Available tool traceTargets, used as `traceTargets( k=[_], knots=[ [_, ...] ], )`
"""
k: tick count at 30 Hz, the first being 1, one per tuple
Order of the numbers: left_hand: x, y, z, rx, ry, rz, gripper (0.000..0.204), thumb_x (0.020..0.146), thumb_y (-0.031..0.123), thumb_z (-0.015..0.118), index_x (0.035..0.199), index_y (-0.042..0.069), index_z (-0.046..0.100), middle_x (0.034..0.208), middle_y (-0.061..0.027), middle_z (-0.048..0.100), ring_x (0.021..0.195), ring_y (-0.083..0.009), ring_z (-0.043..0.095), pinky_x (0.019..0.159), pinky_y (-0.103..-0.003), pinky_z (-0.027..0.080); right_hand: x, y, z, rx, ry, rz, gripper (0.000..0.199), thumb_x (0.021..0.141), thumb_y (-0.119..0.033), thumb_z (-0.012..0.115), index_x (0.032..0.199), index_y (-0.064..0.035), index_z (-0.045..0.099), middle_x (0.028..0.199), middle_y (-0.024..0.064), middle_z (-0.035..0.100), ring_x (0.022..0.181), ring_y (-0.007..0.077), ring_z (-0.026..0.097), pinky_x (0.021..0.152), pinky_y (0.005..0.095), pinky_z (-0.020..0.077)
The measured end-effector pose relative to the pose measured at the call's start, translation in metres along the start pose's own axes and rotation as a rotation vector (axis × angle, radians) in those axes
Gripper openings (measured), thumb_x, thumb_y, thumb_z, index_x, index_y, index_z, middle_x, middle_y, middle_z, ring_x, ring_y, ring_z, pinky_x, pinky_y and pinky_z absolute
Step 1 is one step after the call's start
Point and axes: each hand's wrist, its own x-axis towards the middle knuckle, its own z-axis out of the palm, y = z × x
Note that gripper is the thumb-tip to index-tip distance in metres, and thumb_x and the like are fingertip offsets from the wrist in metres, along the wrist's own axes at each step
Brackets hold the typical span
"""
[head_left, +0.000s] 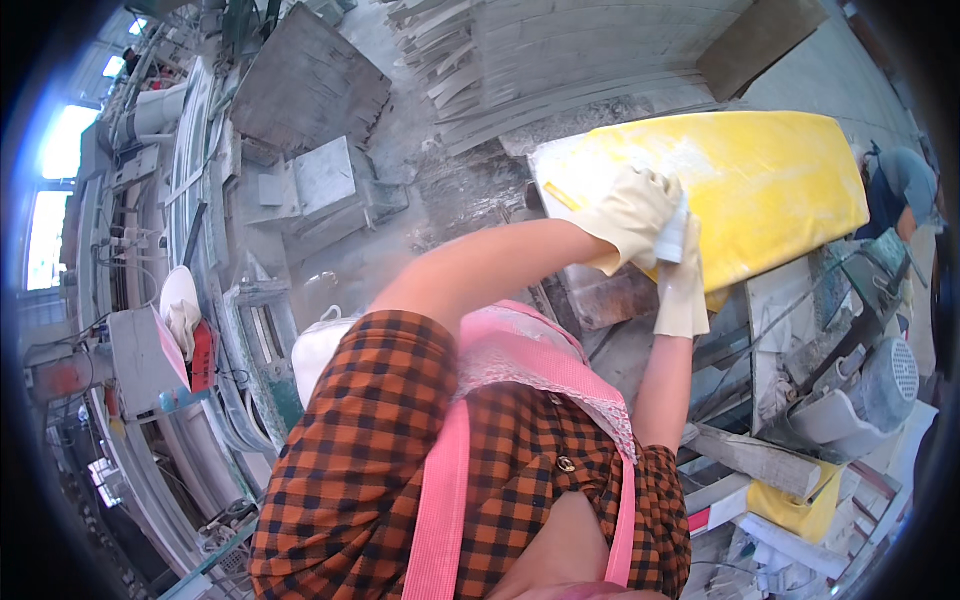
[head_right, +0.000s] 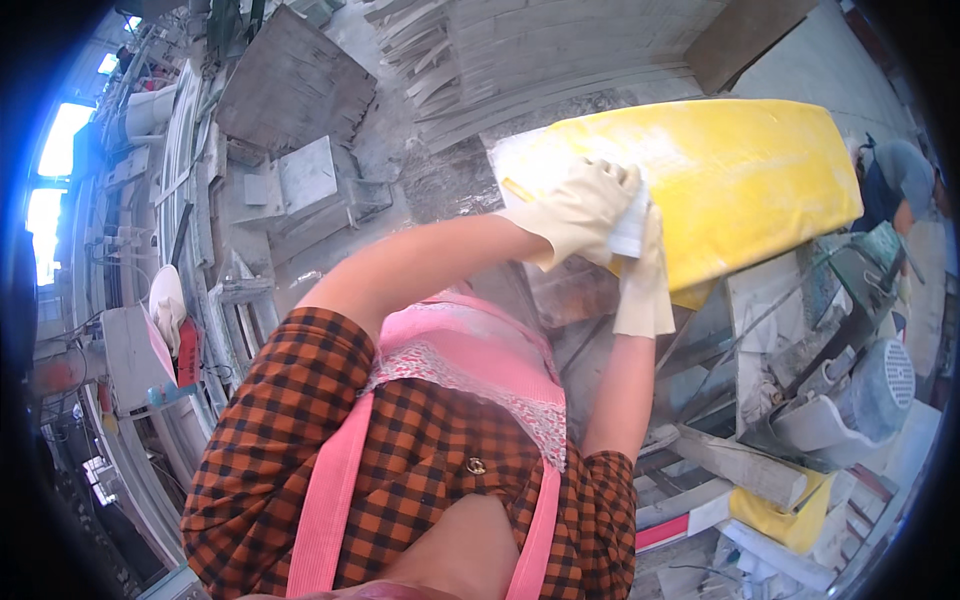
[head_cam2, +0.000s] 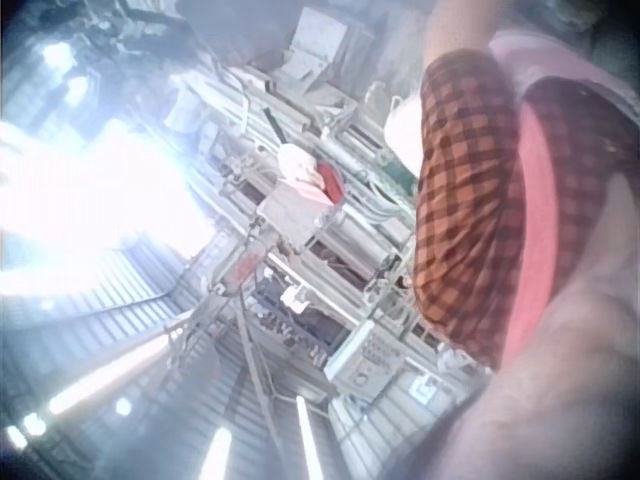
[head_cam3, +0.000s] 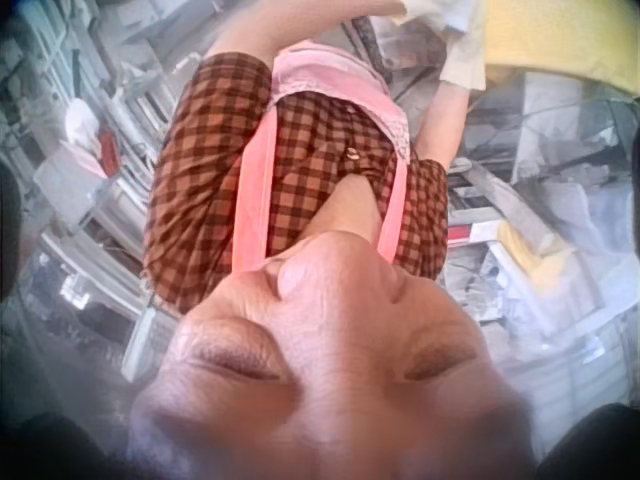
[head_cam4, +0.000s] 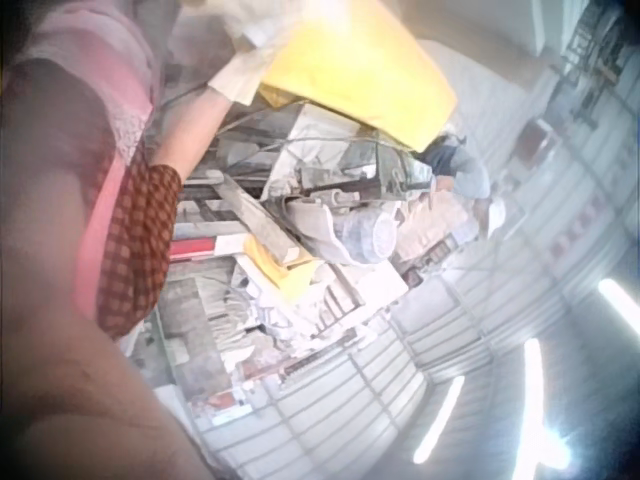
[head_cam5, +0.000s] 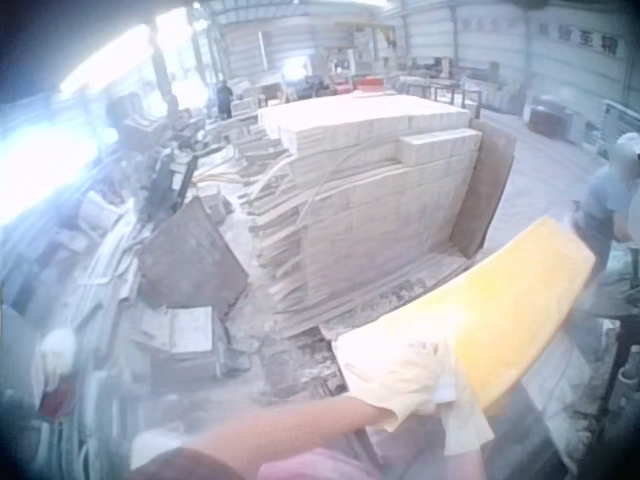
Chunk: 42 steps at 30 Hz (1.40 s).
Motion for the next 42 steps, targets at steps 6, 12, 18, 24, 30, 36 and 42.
traceTargets(
  k=[6,12,18,24,30,36,42],
  knots=[
    [0.002,-0.002,0.005,-0.081,-0.03,-0.009,0.098,0.051,0.036,0.086,0.131,-0.008,0.05,0.115,-0.0147,0.065,0.108,-0.0267,0.064,0.09,-0.038,0.047,0.004,-0.023,0.043,-0.025,0.438,0.169,0.061,0.108,-0.042,0.039,0.156,-0.0036,0.036,0.153,0.0108,0.048,0.138,0.0258,0.048,0.117,0.0402,0.0364],
    [0.005,-0.016,0.02,-0.264,0.014,0.108,0.099,0.049,0.034,0.087,0.13,-0.009,0.05,0.118,-0.0148,0.061,0.111,-0.0274,0.06,0.093,-0.04,0.045,-0.035,-0.011,0.106,-0.301,0.824,-0.044,0.052,0.108,-0.03,0.043,0.152,-0.0033,0.04,0.149,0.0146,0.05,0.128,0.0283,0.055,0.108,0.0385,0.0451],
    [-0.002,-0.041,0.005,-0.365,-0.098,0.298,0.117,0.046,0.031,0.088,0.144,-0.011,0.038,0.12,-0.0165,0.059,0.114,-0.029,0.059,0.098,-0.04,0.044,-0.058,0.018,0.125,-0.178,1.059,-0.132,0.061,0.104,-0.038,0.05,0.153,-0.0047,0.037,0.15,0.0175,0.047,0.134,0.0316,0.05,0.112,0.0416,0.0396],
    [0.004,-0.069,-0.002,-0.358,-0.218,0.456,0.119,0.048,0.033,0.089,0.146,-0.009,0.035,0.121,-0.017,0.059,0.116,-0.0303,0.059,0.1,-0.04,0.045,-0.059,0.026,0.143,0.099,1.102,-0.196,0.07,0.1,-0.049,0.054,0.154,-0.006,0.039,0.152,0.0153,0.046,0.139,0.0313,0.047,0.112,0.0424,0.0397],
    [0.037,-0.103,-0.025,-0.376,-0.339,0.621,0.116,0.048,0.04,0.092,0.14,-0.007,0.04,0.12,-0.0206,0.062,0.112,-0.0349,0.063,0.097,-0.042,0.05,-0.049,0.017,0.188,0.046,0.857,-0.136,0.087,0.092,-0.042,0.067,0.159,-0.0022,0.028,0.158,0.0158,0.037,0.142,0.0313,0.044,0.112,0.0452,0.0424],
    [0.115,-0.164,-0.092,-0.172,-0.309,0.863,0.106,0.05,0.039,0.091,0.135,-0.005,0.044,0.115,-0.0199,0.064,0.105,-0.0358,0.066,0.091,-0.041,0.054,0.047,0.013,0.207,-0.084,0.758,-0.318,0.09,0.084,-0.006,0.07,0.16,0.0006,0.023,0.153,0.0193,0.043,0.139,0.032,0.048,0.113,0.0445,0.0417],
    [0.249,-0.275,-0.163,0.043,-0.187,0.999,0.08,0.056,0.024,0.083,0.124,-0.002,0.051,0.111,-0.0207,0.066,0.106,-0.0365,0.068,0.086,-0.04,0.056,0.252,0.04,0.182,-0.365,0.754,-0.396,0.09,0.08,-0.006,0.079,0.155,0.0029,0.031,0.146,0.0169,0.049,0.13,0.0253,0.052,0.109,0.039,0.0434]
  ],
)
